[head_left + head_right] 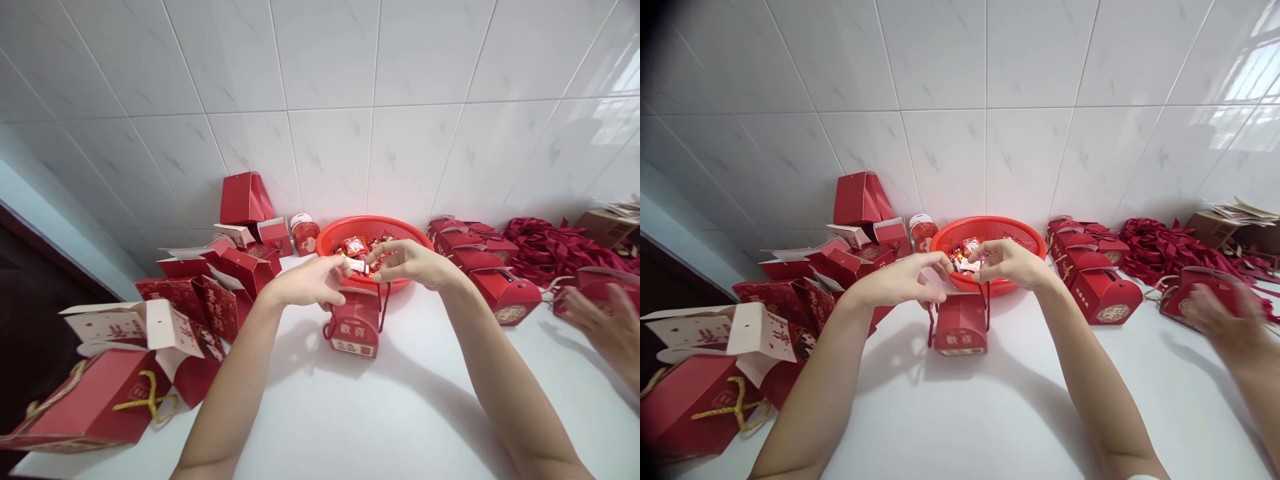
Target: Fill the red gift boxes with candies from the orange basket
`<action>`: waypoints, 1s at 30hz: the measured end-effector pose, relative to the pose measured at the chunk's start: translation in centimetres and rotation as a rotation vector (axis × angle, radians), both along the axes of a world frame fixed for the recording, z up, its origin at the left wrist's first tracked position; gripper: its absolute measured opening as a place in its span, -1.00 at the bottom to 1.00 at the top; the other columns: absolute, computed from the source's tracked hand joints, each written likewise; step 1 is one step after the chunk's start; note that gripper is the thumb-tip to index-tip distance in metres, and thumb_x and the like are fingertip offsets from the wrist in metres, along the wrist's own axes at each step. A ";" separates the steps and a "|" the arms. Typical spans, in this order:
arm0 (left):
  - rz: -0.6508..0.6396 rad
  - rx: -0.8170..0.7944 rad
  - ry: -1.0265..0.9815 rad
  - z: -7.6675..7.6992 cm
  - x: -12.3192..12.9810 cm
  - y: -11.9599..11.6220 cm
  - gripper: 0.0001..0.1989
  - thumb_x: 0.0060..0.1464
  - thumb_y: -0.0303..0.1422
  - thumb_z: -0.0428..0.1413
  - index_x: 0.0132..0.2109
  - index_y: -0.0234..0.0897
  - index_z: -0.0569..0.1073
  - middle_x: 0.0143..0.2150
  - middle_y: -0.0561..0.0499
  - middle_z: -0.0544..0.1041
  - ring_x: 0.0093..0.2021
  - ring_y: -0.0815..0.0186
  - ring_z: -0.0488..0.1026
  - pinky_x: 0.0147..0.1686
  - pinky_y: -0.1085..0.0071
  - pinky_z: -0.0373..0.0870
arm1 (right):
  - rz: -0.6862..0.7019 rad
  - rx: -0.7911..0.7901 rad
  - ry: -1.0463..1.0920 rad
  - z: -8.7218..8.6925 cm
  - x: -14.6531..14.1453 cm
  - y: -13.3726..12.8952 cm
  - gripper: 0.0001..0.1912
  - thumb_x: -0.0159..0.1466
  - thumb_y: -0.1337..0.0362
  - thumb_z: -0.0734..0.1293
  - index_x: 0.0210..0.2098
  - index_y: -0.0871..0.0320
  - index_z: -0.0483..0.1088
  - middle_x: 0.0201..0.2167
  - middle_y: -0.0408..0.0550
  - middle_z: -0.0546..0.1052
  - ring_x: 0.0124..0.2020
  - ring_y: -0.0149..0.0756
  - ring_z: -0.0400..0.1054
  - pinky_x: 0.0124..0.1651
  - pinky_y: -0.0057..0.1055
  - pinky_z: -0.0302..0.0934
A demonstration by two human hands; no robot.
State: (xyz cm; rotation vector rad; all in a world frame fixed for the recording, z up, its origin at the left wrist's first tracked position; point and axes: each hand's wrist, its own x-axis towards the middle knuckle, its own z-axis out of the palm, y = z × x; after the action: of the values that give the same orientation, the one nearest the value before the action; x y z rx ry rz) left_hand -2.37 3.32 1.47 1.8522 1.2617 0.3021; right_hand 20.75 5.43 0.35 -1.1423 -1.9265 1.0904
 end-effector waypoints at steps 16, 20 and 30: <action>0.152 0.174 -0.718 0.7 2.2 -2.2 -0.61 -0.11 -0.36 0.33 -0.10 -0.29 0.45 -0.07 -0.05 0.48 -0.13 0.24 0.51 -0.14 0.29 0.48 | 0.144 -0.016 0.188 1.8 -0.9 -3.6 -0.63 -0.02 0.09 0.54 -0.45 0.16 0.34 -0.38 -0.10 0.47 -0.31 -0.30 0.39 -0.25 -0.36 0.29; 0.086 0.193 -0.751 0.9 2.6 -3.2 -0.63 -0.01 -0.30 0.28 -0.05 -0.27 0.45 -0.02 -0.08 0.49 0.02 0.14 0.48 0.00 0.20 0.45 | -0.037 0.181 0.049 1.4 -1.5 -4.4 -0.65 0.04 0.09 0.48 -0.50 0.13 0.25 -0.51 -0.18 0.37 -0.45 -0.39 0.24 -0.43 -0.44 0.13; -0.069 0.442 -0.802 0.4 3.8 -4.3 -0.73 0.05 -0.29 0.25 -0.09 -0.23 0.47 0.14 -0.08 0.45 0.12 0.12 0.44 0.16 0.19 0.38 | -0.332 0.448 0.094 2.8 0.6 -5.8 -0.83 0.14 0.23 0.39 -0.48 0.11 0.30 -0.50 -0.12 0.43 -0.45 -0.33 0.31 -0.41 -0.38 0.20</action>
State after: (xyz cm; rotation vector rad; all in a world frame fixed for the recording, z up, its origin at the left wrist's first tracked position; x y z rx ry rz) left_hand 1.42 -1.02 1.85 1.8149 0.5939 1.2224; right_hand 21.39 -0.40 3.10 -1.0804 -1.7117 0.4928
